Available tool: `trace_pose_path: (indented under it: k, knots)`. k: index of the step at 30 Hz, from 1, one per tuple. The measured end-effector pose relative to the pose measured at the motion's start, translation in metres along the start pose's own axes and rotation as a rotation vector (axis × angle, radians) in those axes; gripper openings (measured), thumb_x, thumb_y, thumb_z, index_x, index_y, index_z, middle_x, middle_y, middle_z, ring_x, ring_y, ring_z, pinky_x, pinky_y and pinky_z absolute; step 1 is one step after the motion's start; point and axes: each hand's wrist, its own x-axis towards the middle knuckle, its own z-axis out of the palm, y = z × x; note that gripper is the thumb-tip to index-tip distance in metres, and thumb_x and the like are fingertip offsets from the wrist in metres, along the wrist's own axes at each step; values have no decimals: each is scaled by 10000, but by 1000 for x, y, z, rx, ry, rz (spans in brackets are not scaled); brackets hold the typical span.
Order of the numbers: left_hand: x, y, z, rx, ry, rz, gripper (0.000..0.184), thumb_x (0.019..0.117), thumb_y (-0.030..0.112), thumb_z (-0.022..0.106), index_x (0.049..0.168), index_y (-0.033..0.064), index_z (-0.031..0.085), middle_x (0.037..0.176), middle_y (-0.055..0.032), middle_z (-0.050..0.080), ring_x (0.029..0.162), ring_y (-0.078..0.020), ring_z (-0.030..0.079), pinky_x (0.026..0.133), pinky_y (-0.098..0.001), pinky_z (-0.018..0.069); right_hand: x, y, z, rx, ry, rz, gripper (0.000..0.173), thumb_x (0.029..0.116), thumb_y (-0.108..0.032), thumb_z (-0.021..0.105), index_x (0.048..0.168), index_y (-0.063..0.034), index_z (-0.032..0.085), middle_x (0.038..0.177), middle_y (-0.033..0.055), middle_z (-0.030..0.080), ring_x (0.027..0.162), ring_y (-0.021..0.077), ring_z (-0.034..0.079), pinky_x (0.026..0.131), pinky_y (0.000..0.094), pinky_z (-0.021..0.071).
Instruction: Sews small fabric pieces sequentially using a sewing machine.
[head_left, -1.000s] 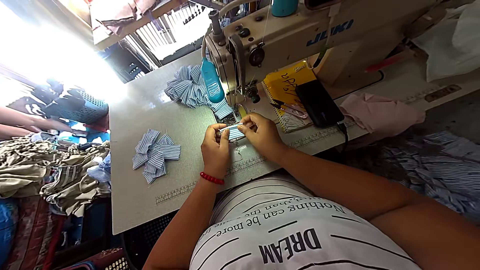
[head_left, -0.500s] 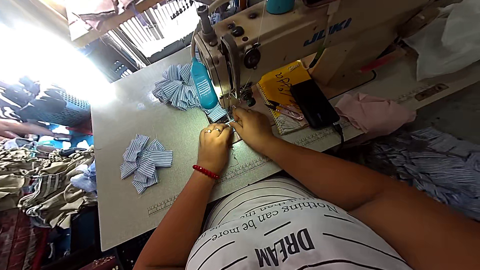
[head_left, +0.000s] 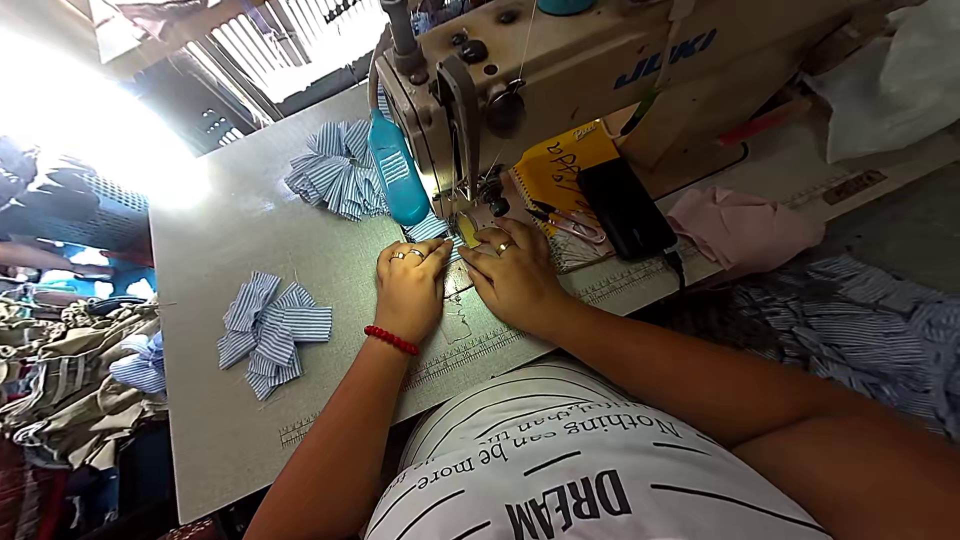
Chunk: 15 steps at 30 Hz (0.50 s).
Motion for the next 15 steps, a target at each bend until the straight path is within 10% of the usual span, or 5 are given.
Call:
trace_pose_path:
  k: [15]
  knots:
    - [4, -7, -1, -5, -7, 29, 370, 1005, 96, 488, 1290, 127, 722, 1311, -73, 695, 1235, -292, 635, 1152, -661, 278, 0, -1, 1, -77, 12, -48, 372, 1033, -294, 480, 1309, -221, 720, 1390, 125, 626, 1427, 408, 429, 1141, 690, 272]
